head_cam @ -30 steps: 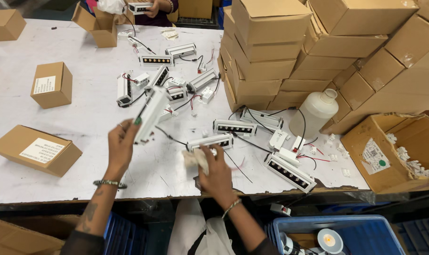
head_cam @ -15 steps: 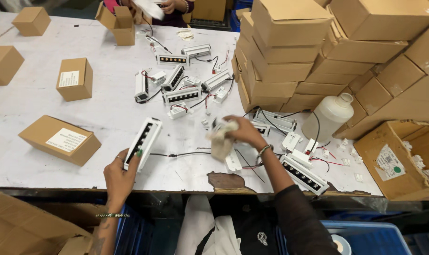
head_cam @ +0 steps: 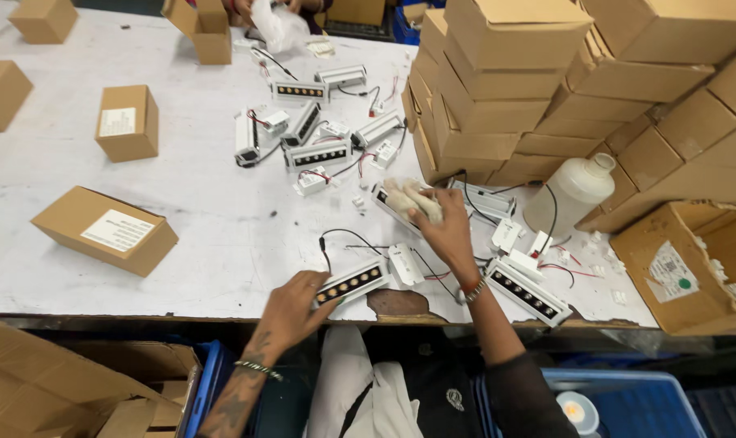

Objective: The person assembles LED light modules by connecting small white power adapters to the modules and wiping the LED surfaces with a cloth. The person handles multiple modules one at a time, connects wires, and cleans each unit before placing it back on the table.

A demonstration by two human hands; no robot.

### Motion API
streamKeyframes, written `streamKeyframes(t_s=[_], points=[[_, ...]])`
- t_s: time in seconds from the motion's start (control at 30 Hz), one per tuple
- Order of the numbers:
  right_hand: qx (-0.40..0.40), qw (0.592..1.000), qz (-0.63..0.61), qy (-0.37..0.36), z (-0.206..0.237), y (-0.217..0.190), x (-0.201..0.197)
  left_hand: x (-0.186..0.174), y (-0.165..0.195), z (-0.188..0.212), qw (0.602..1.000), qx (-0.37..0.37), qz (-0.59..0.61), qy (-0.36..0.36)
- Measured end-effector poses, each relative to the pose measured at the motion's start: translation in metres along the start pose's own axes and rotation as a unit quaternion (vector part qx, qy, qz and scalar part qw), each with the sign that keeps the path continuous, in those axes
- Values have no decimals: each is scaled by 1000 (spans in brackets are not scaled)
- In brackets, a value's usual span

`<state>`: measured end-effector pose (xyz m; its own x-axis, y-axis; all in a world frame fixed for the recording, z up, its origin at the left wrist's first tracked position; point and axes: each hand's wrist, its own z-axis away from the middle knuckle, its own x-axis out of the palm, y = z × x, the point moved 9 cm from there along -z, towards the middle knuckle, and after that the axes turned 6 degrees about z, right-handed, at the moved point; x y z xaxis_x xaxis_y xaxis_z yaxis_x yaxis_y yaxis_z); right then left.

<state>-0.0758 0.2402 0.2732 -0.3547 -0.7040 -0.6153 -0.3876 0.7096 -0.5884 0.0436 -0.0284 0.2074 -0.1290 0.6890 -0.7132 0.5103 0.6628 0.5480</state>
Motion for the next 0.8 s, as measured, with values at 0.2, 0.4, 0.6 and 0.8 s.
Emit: streamKeyframes(t_s=[0.2, 0.4, 0.6, 0.8], points=[[31, 999, -43, 11, 66, -25, -12, 16, 52, -20, 993, 67, 44, 84], [-105, 991, 83, 14, 99, -69, 10, 42, -1, -10, 967, -180, 179, 36], [-171, 979, 42, -105, 127, -106, 59, 62, -14, 1, 953, -246, 153, 83], [-104, 987, 121, -17, 93, -53, 22, 53, 8, -11, 972, -172, 108, 121]])
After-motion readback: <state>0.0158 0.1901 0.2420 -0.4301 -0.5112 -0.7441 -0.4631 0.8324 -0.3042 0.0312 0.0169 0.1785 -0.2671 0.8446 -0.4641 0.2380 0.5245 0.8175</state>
